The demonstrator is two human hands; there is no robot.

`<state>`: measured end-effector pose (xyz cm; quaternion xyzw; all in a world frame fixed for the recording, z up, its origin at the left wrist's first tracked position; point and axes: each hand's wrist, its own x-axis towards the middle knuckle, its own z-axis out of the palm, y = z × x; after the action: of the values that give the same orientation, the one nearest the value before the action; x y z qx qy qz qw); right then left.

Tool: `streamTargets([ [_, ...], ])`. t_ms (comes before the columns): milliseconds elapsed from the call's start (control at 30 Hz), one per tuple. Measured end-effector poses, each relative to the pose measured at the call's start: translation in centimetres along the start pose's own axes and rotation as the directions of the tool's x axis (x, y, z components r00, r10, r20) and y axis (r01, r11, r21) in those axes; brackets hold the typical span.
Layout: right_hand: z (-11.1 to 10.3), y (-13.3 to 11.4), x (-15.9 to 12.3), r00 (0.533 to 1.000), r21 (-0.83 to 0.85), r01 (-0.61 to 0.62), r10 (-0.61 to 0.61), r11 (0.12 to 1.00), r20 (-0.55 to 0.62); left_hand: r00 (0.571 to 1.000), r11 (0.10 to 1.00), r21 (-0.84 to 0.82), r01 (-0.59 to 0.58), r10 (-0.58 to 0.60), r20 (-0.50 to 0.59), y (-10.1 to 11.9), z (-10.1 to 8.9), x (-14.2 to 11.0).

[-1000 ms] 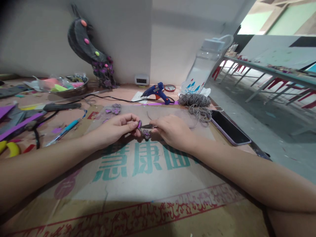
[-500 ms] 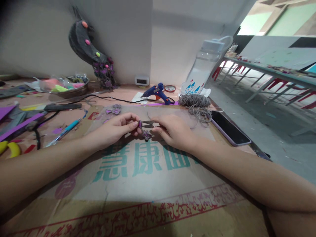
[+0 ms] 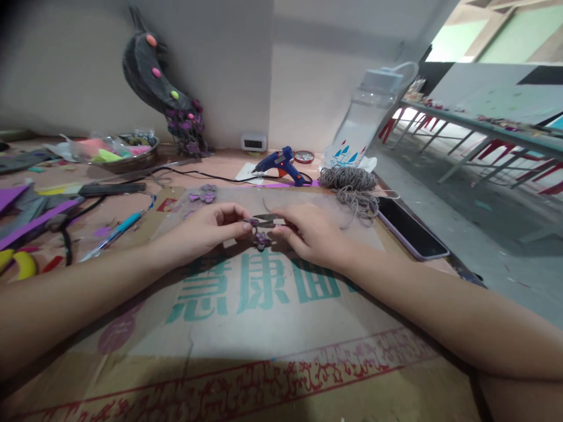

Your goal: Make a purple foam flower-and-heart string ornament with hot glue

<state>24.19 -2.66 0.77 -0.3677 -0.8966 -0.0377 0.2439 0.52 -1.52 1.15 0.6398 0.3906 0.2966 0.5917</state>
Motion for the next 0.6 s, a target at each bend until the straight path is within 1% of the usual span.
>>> streamTargets([
  [167,-0.15,-0.09,0.04,1.0,-0.021,0.003,-0.003,1.0,0.004,1.0,1.0,0.024,-0.002,0.002,-0.009,-0.02,0.08,0.05],
  [333,-0.13,-0.08,0.01,1.0,-0.025,0.01,-0.01,1.0,-0.008,0.999,0.999,0.037,-0.022,0.024,-0.047,-0.03,0.23,0.1],
  [500,-0.11,-0.14,-0.08,1.0,-0.009,-0.009,0.009,1.0,-0.019,0.998,0.998,0.07,-0.001,0.006,-0.061,-0.04,0.22,0.01],
  [600,-0.26,-0.27,-0.05,1.0,-0.01,-0.027,0.027,1.0,-0.01,0.998,0.998,0.059,-0.013,0.017,-0.055,-0.04,0.24,-0.02],
])
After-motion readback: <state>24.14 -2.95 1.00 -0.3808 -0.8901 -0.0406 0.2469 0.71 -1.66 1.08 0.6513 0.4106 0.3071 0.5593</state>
